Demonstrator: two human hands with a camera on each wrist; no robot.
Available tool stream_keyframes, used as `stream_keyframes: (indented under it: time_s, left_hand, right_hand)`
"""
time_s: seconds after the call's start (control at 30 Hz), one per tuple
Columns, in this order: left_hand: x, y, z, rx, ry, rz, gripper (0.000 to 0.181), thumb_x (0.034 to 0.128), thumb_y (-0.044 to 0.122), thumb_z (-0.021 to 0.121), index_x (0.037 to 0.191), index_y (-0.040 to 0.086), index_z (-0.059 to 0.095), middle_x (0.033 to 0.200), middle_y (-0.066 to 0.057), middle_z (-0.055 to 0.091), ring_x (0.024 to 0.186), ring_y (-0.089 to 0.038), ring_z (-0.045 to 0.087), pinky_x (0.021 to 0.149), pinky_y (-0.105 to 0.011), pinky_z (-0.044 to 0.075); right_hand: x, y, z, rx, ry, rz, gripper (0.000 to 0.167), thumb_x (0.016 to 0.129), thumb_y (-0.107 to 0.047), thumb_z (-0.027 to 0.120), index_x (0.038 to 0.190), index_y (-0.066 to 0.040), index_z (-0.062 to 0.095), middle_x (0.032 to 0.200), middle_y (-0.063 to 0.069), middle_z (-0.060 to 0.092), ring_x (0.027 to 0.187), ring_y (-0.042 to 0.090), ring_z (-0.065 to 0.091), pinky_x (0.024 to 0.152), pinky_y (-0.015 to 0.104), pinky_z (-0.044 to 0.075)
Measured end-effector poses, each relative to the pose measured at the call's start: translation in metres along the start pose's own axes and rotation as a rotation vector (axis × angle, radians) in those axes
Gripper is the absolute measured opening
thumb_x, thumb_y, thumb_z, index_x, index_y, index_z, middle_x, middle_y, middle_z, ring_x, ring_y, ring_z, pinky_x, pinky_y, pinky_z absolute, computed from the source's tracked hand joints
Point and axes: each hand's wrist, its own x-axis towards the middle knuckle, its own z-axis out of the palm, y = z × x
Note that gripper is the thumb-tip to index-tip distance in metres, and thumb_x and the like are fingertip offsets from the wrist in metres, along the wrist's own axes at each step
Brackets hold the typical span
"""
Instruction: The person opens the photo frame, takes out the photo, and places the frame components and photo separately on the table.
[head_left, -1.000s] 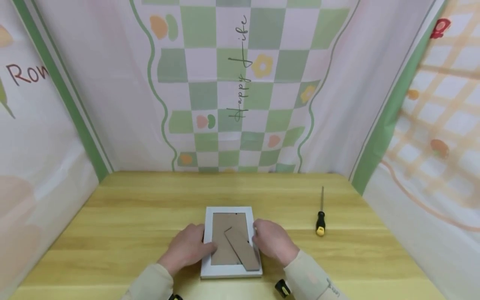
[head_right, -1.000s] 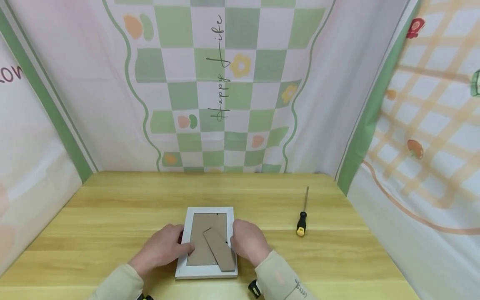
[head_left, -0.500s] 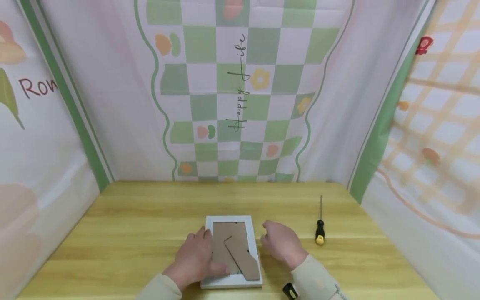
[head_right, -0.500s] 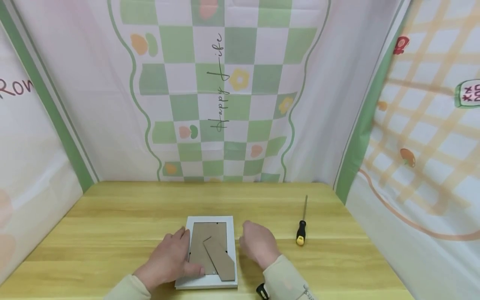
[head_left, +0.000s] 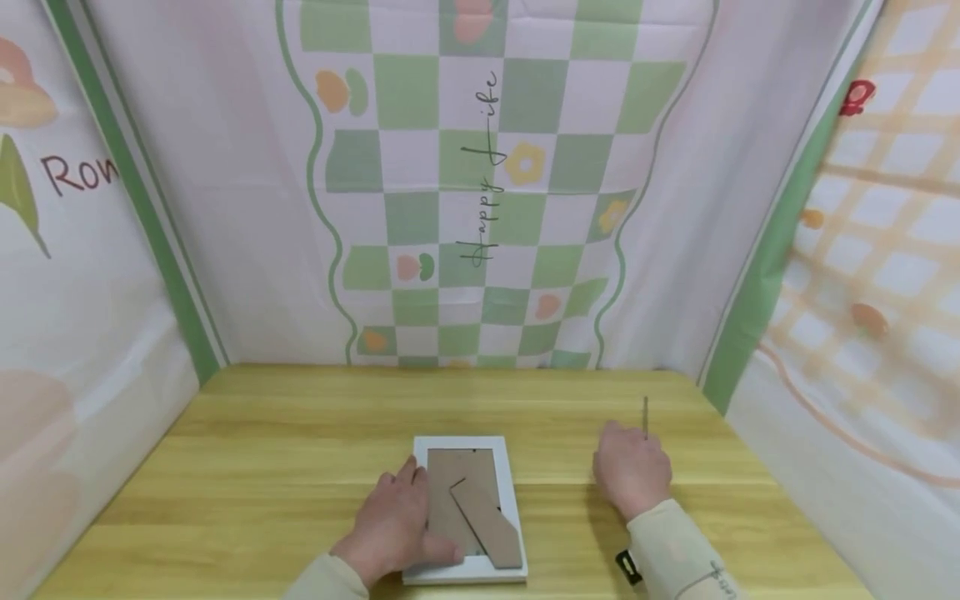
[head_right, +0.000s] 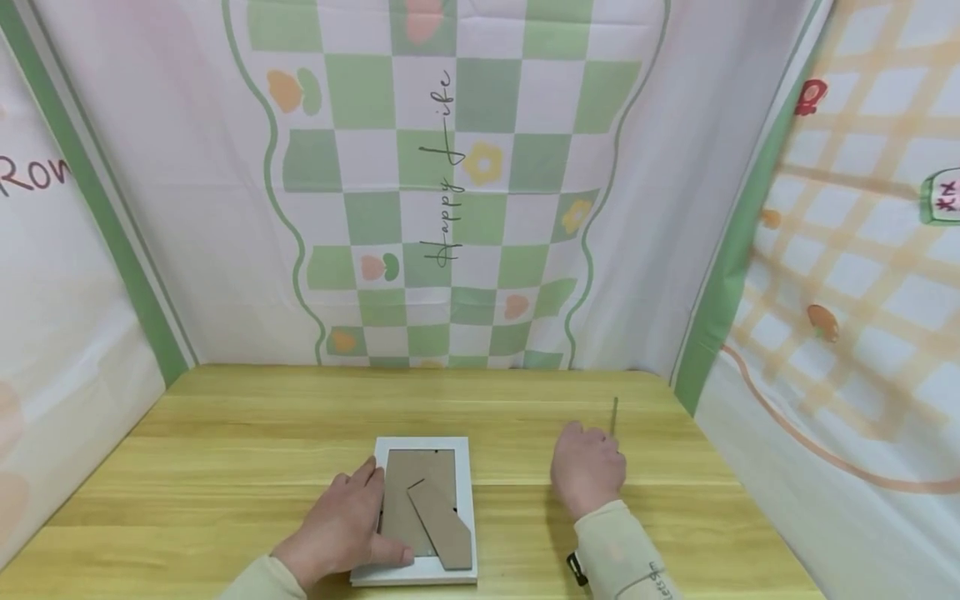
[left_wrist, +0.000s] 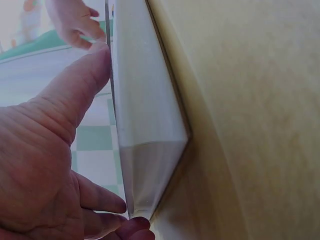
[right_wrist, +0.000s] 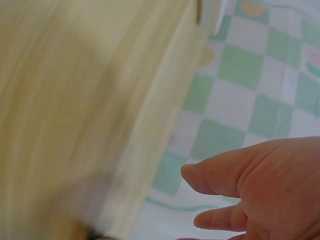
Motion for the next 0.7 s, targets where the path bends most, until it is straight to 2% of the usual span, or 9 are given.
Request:
stream_keyframes:
  time_s: [0.13, 0.27, 0.43, 0.63, 0.7]
  left_hand:
    - [0.000, 0.001, 0.001, -0.002, 0.000, 0.006, 0.124, 0.0600, 0.068, 0.092, 0.146, -0.011, 0.048, 0.160, -0.034, 0.035, 0.129, -0.052, 0.050, 0.108, -0.061, 0.047]
    - [-0.001, 0.001, 0.002, 0.004, 0.001, 0.007, 0.127, 0.0596, 0.066, 0.093, 0.148, -0.012, 0.046, 0.161, -0.034, 0.035, 0.129, -0.052, 0.050, 0.107, -0.061, 0.048]
    - [-0.001, 0.001, 0.003, -0.012, -0.009, 0.003, 0.126, 0.0615, 0.064, 0.093, 0.150, -0.011, 0.044, 0.161, -0.035, 0.034, 0.133, -0.055, 0.048, 0.109, -0.062, 0.046]
    - [-0.001, 0.001, 0.003, -0.019, -0.021, -0.013, 0.128, 0.0612, 0.064, 0.093, 0.154, -0.008, 0.041, 0.163, -0.033, 0.031, 0.137, -0.059, 0.043, 0.112, -0.065, 0.042]
    - [-0.001, 0.001, 0.003, -0.016, -0.024, -0.012, 0.129, 0.0607, 0.065, 0.093, 0.154, -0.007, 0.040, 0.164, -0.032, 0.031, 0.137, -0.060, 0.043, 0.112, -0.065, 0.041]
  right_hand:
    - [0.008, 0.017, 0.005, 0.012, -0.067, 0.080, 0.026, 0.102, -0.007, 0.041, 0.111, 0.010, 0.059, 0.097, 0.034, 0.062, 0.087, 0.048, 0.060, 0.066, 0.060, 0.054]
    - [0.011, 0.030, 0.011, 0.029, -0.136, 0.119, 0.027, 0.100, -0.004, 0.044, 0.112, 0.014, 0.059, 0.101, 0.035, 0.063, 0.088, 0.049, 0.062, 0.070, 0.061, 0.056]
    - [0.010, 0.039, 0.014, 0.034, -0.194, 0.097, 0.024, 0.098, -0.001, 0.046, 0.111, 0.015, 0.060, 0.100, 0.035, 0.064, 0.087, 0.048, 0.065, 0.068, 0.059, 0.058]
    - [0.011, 0.043, 0.015, 0.045, -0.188, 0.073, 0.026, 0.098, 0.001, 0.044, 0.115, 0.017, 0.055, 0.095, 0.034, 0.065, 0.084, 0.046, 0.067, 0.064, 0.057, 0.058]
    - [0.012, 0.045, 0.015, 0.050, -0.182, 0.066, 0.025, 0.098, 0.001, 0.044, 0.112, 0.017, 0.056, 0.093, 0.034, 0.065, 0.083, 0.046, 0.068, 0.063, 0.056, 0.058]
